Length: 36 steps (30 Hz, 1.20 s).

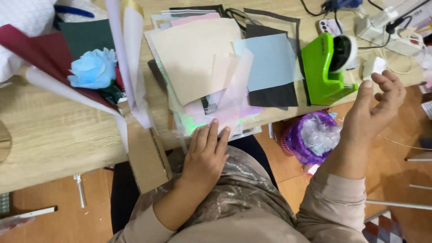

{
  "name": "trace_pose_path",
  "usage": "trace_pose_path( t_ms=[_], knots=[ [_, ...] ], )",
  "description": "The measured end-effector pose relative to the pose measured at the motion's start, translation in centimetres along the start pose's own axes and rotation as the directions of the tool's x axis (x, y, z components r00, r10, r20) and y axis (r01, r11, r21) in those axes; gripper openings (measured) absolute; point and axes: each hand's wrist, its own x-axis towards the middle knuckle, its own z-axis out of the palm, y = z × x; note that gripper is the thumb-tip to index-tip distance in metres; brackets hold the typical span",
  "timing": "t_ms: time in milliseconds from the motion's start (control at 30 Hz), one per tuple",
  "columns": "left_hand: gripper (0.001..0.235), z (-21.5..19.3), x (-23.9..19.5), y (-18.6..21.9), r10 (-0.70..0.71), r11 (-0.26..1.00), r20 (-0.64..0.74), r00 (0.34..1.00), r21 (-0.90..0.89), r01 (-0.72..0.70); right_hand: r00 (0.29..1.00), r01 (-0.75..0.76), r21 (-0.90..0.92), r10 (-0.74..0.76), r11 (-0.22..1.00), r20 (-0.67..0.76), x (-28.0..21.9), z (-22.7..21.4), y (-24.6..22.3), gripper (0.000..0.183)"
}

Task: The person sits on the floor and wraps a blue artificial flower with various colored sheets of paper. They fold the paper around the flower, secure it with tape from a dispenser, and adjust the layers to form a bouquet.

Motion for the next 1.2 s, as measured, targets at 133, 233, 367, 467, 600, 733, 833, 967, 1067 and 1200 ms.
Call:
trace_pose_path(
  t_ms=[133,233,367,467,600,733,833,967,1067,1200],
  knots=[
    [0.074,0.5,-0.2,0.1,0.009,0.999,0.016,1.0,0.031,-0.009,0.935,-0.35,0.155,0.333,0.924,0.125,0.9,-0.1,7.3,0.023],
    [0.076,0.6,-0.3,0.1,0.012,0.999,0.017,1.0,0.04,-0.013,0.628,-0.715,-0.181,0.734,0.675,0.259,2.1,0.1,4.8,0.034],
    [0.078,0.8,-0.3,0.0,0.014,1.0,-0.002,1.0,0.025,-0.014,0.628,-0.755,0.039,0.705,0.655,0.329,1.9,1.3,8.1,0.011],
    [0.077,0.8,-0.4,-0.1,0.018,1.0,0.003,1.0,0.025,-0.018,0.658,-0.741,0.138,0.67,0.657,0.343,1.6,1.7,9.6,0.003],
    [0.079,0.7,-0.3,-0.1,0.016,1.0,0.008,1.0,0.008,-0.016,0.622,-0.776,0.358,0.72,0.518,0.307,1.7,2.1,8.3,0.012],
    [0.079,0.8,-0.3,-0.2,0.022,1.0,0.003,1.0,-0.001,-0.022,0.648,-0.698,0.554,0.729,0.453,0.22,0.3,3.6,8.3,0.008],
    [0.077,0.6,-0.2,-0.3,0.019,1.0,0.011,1.0,0.001,-0.019,0.662,-0.558,0.72,0.745,0.413,0.086,-1.0,4.6,8.0,0.013],
    [0.078,0.8,-0.4,-0.3,0.017,1.0,0.017,1.0,-0.002,-0.017,0.685,-0.358,0.876,0.729,0.324,0.01,-2.4,5.0,7.5,0.005],
    [0.075,0.8,-0.4,-0.4,0.017,1.0,0.024,1.0,0.005,-0.017,0.699,-0.273,0.905,0.714,0.326,-0.046,-3.1,5.4,8.1,0.008],
    [0.067,0.5,-0.3,-0.3,0.018,1.0,0.042,0.999,0.019,-0.019,0.674,-0.291,0.876,0.732,0.384,-0.097,-4.2,6.3,8.4,0.012]
  ],
)
